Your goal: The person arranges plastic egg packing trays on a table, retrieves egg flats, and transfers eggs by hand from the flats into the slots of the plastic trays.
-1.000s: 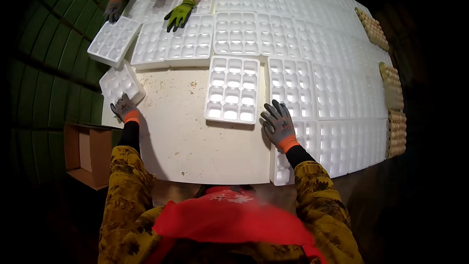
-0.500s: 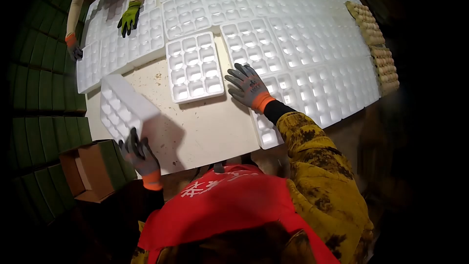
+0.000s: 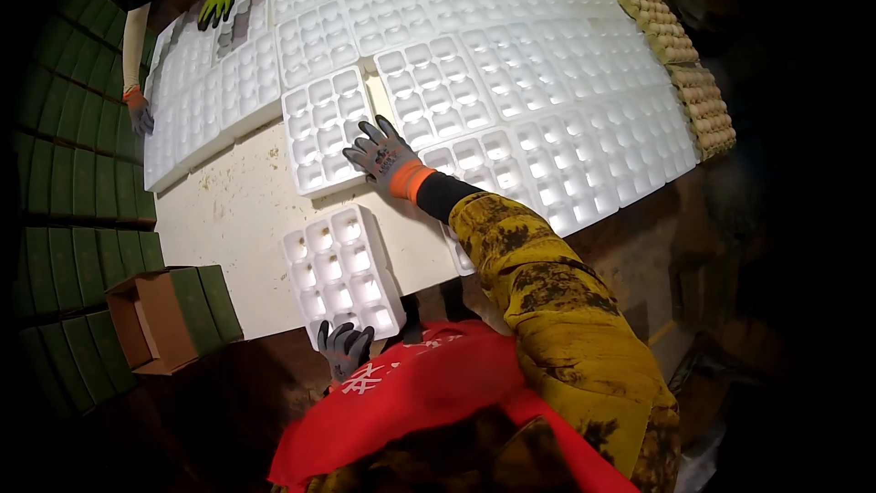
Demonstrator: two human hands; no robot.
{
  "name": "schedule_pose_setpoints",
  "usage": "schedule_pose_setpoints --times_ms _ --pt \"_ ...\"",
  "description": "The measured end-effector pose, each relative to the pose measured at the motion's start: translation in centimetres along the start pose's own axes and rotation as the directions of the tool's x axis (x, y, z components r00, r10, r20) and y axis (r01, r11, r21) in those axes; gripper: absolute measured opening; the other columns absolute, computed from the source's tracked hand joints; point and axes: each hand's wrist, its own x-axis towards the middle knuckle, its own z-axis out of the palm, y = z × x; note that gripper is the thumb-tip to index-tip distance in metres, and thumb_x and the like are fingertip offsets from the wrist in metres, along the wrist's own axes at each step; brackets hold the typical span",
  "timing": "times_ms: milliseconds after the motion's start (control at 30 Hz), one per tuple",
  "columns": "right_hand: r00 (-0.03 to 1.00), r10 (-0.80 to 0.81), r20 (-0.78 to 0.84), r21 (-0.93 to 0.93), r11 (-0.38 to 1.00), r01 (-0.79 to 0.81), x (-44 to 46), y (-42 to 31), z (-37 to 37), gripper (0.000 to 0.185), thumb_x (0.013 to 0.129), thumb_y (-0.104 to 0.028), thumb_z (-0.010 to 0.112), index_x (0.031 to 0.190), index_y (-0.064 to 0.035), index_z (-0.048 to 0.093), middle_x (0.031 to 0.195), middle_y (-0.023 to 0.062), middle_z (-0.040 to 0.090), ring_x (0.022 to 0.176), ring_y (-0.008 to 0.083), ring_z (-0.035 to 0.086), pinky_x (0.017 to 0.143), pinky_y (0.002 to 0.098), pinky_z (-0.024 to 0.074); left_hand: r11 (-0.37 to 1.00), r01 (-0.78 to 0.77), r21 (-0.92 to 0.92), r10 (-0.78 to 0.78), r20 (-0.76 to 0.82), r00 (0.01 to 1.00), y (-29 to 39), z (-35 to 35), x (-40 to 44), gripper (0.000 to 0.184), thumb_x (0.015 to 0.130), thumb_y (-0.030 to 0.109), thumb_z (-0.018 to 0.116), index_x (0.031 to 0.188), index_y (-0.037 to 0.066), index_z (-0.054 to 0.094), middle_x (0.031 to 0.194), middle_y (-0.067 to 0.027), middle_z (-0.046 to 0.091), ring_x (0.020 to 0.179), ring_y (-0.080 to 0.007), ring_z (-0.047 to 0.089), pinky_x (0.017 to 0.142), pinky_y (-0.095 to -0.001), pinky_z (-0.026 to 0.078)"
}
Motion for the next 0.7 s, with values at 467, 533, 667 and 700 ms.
schedule_pose_setpoints --times_ms 467,533,667,700 --pt "0.895 0.319 -0.313 0.455 0.877 -0.153 -6.7 3.0 0.1 0.062 0.092 -0.037 0.057 0.149 -0.0186 0.042 0.153 0.0122 0.042 0.147 0.0359 0.028 0.122 0.0491 0.018 0.977 -0.123 -0.175 0.135 0.059 0.989 1.9 4.6 8.0 0.046 0.076 0.013 0.068 0.122 0.016 0.065 0.103 -0.007 0.061 0.115 -0.0292 0.055 0.111 -0.06 0.03" --pt "0.838 0.419 -0.348 0.488 0.845 -0.22 -12.4 2.4 -1.1 0.061 0.092 -0.034 0.062 0.147 -0.0162 0.045 0.151 0.014 0.044 0.143 0.0349 0.035 0.118 0.048 0.0263 0.971 -0.139 -0.193 0.159 0.095 0.983 1.7 5.3 8.8 0.044 0.077 0.012 0.069 0.12 0.016 0.065 0.104 -0.0083 0.061 0.116 -0.0296 0.056 0.112 -0.0601 0.029" --pt "0.737 0.637 -0.226 0.553 0.706 -0.442 -23.8 -0.1 0.0 0.069 0.093 -0.036 0.062 0.153 -0.0124 0.036 0.155 0.0179 0.038 0.144 0.0378 0.031 0.119 0.0487 0.0222 0.977 -0.077 -0.201 0.108 0.146 0.983 2.6 5.5 9.3 0.045 0.078 0.017 0.07 0.123 0.014 0.064 0.111 -0.0105 0.059 0.12 -0.0309 0.053 0.114 -0.0609 0.024" --pt "0.716 0.661 -0.226 0.497 0.71 -0.499 -25.9 -0.5 0.5 0.071 0.094 -0.038 0.061 0.154 -0.0118 0.034 0.156 0.0185 0.035 0.145 0.0388 0.029 0.12 0.051 0.0194 0.975 -0.077 -0.208 0.109 0.145 0.983 2.7 5.7 9.3 0.046 0.078 0.018 0.07 0.124 0.014 0.063 0.113 -0.0109 0.058 0.122 -0.031 0.052 0.115 -0.061 0.023"
